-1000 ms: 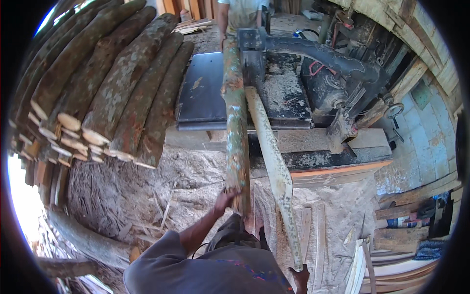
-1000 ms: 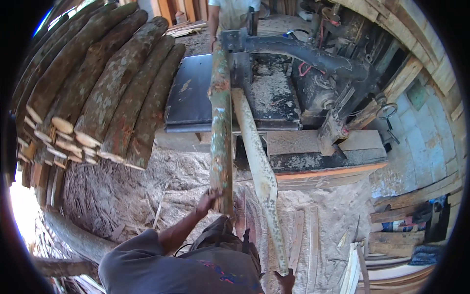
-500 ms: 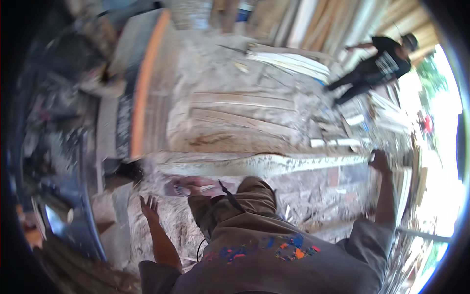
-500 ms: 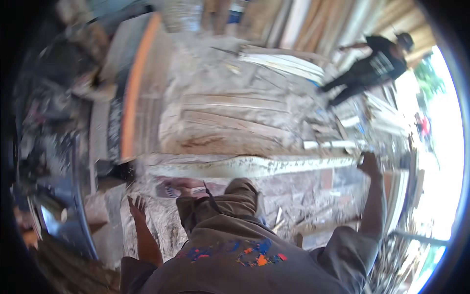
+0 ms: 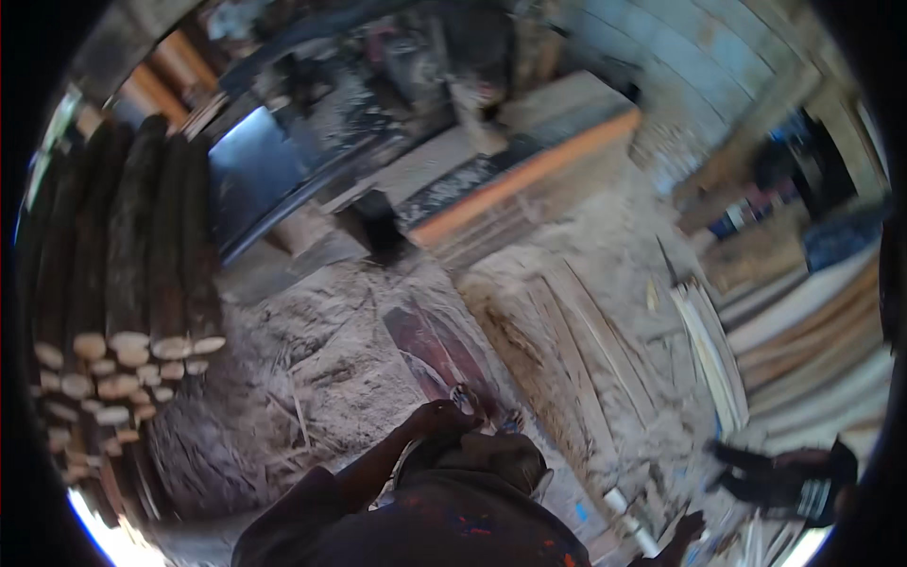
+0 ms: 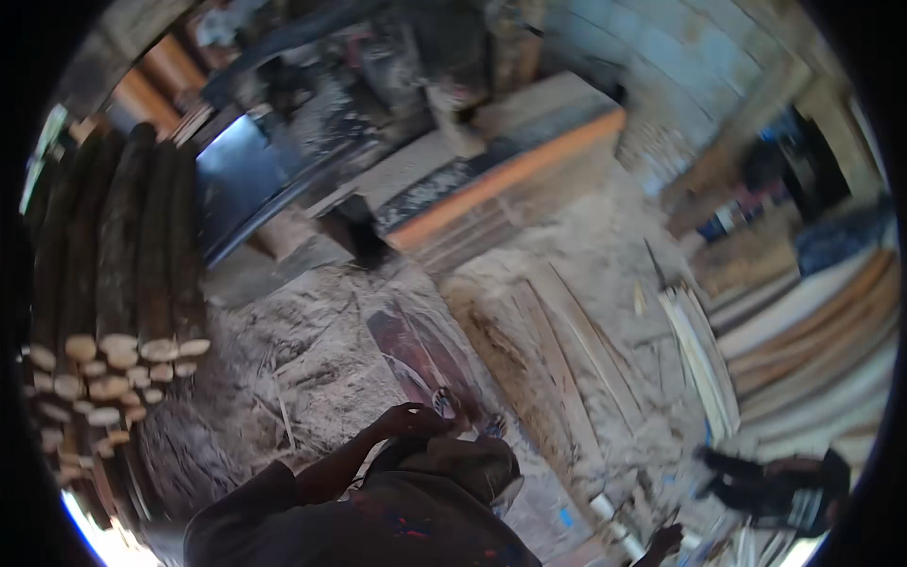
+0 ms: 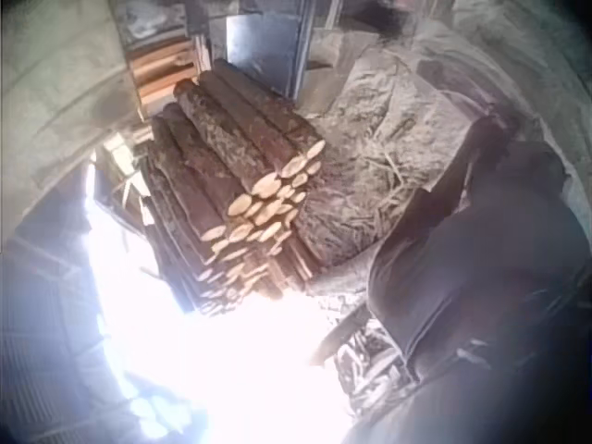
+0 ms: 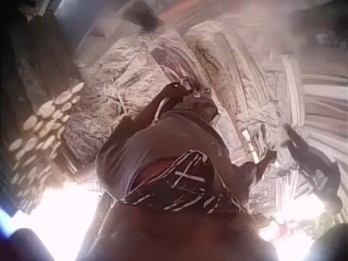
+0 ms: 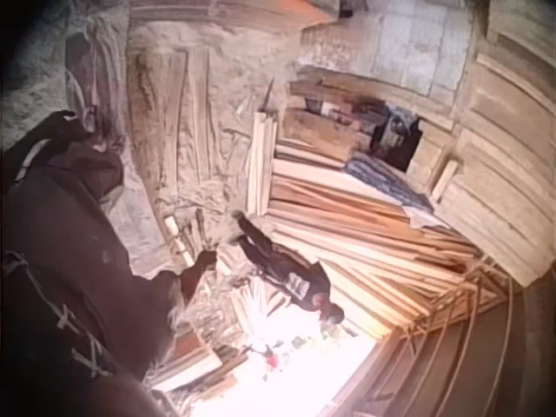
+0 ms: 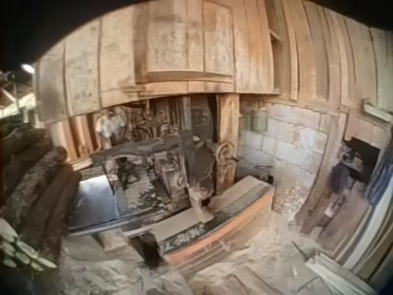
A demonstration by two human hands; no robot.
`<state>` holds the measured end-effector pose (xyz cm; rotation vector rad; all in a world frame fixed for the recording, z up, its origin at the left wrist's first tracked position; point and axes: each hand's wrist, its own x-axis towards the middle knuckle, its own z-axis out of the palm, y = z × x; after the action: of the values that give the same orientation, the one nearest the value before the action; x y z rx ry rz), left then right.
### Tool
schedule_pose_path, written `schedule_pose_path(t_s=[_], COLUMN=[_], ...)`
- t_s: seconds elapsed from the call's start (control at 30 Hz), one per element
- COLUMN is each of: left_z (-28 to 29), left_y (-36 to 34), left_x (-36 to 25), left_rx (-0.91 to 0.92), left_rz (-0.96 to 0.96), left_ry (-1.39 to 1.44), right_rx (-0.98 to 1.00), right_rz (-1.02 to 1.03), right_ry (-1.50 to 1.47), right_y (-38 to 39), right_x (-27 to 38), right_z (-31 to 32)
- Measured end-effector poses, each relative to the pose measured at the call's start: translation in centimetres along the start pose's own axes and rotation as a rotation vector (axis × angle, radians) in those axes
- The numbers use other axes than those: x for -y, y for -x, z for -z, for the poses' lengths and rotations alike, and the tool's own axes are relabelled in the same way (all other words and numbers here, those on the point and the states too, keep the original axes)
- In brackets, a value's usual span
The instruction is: The person feeds small logs into a large saw to cut them into planks, assisted by another person who handles the resulting boards and positions the logs.
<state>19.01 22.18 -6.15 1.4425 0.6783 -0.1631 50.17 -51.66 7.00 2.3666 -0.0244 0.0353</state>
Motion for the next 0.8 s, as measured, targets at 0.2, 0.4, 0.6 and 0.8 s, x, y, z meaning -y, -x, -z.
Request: schedule_pose_path(t_s=[0.2, 0.4, 0.6, 0.8], left_z=[10.1, 14.3, 12.2, 17.3], left_y=[3.0, 6.3, 3.9, -2.4], left_x=[0.5, 4.4, 12.4, 12.6], left_rx=[-0.694, -1.022, -0.988, -0.78], left_rz=[0.315, 0.301, 0.612, 0.735], left_ry=[0.082, 0.4, 0.605, 0.315], right_rx=[0.866, 0.843, 0.823, 1.041], right_rz=[0.522, 1.044, 1.191, 1.138], right_ry=[-0.981, -1.237, -1.176, -0.882], right_y=[-1.2, 3.0, 0.5, -4.4], right_x=[42.0, 62.3, 74.1, 83.9], right_z=[12.7, 42.7, 52.3, 53.4])
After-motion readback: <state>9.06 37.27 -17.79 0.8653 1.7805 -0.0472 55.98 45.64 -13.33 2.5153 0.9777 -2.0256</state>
